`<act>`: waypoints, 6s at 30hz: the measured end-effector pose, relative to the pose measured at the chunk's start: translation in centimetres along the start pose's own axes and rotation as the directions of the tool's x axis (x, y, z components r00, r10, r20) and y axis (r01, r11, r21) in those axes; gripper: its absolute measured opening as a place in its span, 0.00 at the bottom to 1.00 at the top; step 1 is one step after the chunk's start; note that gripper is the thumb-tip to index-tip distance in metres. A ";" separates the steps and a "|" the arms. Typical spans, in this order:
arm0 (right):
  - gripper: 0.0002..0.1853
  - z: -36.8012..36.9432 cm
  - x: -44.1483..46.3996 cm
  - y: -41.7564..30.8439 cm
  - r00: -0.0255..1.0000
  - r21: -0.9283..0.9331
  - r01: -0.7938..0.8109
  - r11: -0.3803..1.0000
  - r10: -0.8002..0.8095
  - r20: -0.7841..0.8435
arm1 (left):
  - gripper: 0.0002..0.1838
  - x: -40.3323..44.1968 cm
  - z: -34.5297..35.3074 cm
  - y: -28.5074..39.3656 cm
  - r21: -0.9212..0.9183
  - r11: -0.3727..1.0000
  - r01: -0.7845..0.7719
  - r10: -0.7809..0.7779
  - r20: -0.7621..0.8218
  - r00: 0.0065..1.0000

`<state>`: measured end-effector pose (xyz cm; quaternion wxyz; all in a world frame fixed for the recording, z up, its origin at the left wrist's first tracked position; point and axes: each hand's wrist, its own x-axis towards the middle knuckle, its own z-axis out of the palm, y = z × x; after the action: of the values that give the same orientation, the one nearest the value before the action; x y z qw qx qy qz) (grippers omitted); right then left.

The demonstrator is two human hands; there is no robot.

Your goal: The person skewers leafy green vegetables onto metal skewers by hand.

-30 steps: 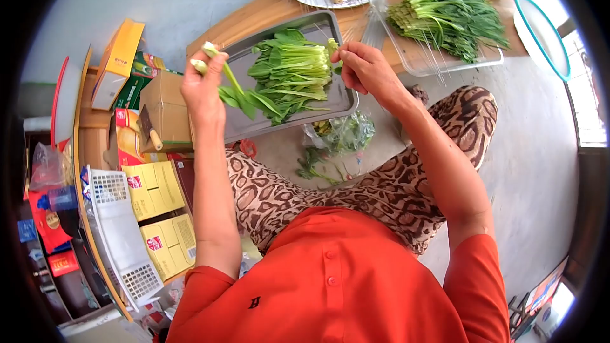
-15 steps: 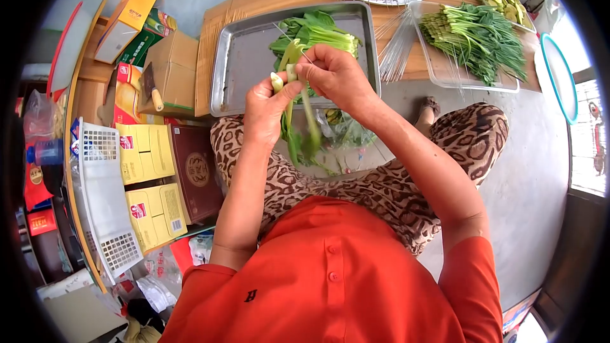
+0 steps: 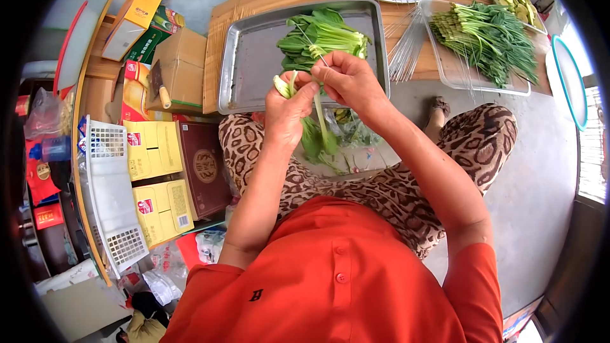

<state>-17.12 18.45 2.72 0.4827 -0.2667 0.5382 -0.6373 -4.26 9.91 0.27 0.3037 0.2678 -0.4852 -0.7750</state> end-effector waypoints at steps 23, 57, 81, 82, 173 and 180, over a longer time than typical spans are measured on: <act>0.10 0.6 -3.2 -1.0 0.990 -0.409 0.095 0.908 -0.044 0.132 | 0.08 1.6 -1.2 2.2 0.091 0.972 -0.218 0.233 -0.232 0.944; 0.10 -1.7 -1.2 0.5 0.993 -0.051 -0.095 0.994 0.098 0.061 | 0.13 -0.1 1.1 0.4 0.741 0.632 -0.227 0.194 0.132 0.972; 0.08 -1.9 -1.5 0.2 0.999 0.008 -0.046 0.999 0.047 -0.016 | 0.09 -0.6 0.8 0.6 0.530 0.790 -0.306 0.291 0.115 0.950; 0.08 -1.8 -1.6 0.2 0.999 0.008 -0.049 0.999 0.049 -0.017 | 0.09 -0.4 0.7 0.4 0.530 0.791 -0.304 0.288 0.114 0.951; 0.13 -0.7 -3.2 0.3 0.961 -0.166 -0.175 0.970 0.205 0.184 | 0.07 2.3 -4.7 -0.8 -0.238 0.971 0.035 -0.037 -0.002 0.999; 0.13 -0.7 -3.3 0.5 0.964 -0.167 -0.177 0.970 0.205 0.171 | 0.09 2.3 -4.4 -1.2 -0.271 0.962 0.027 -0.028 0.001 1.000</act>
<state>-16.30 21.78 2.63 0.5690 -0.3077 0.5604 -0.5172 -2.97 6.04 -2.80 0.3275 0.2316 -0.3703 -0.8378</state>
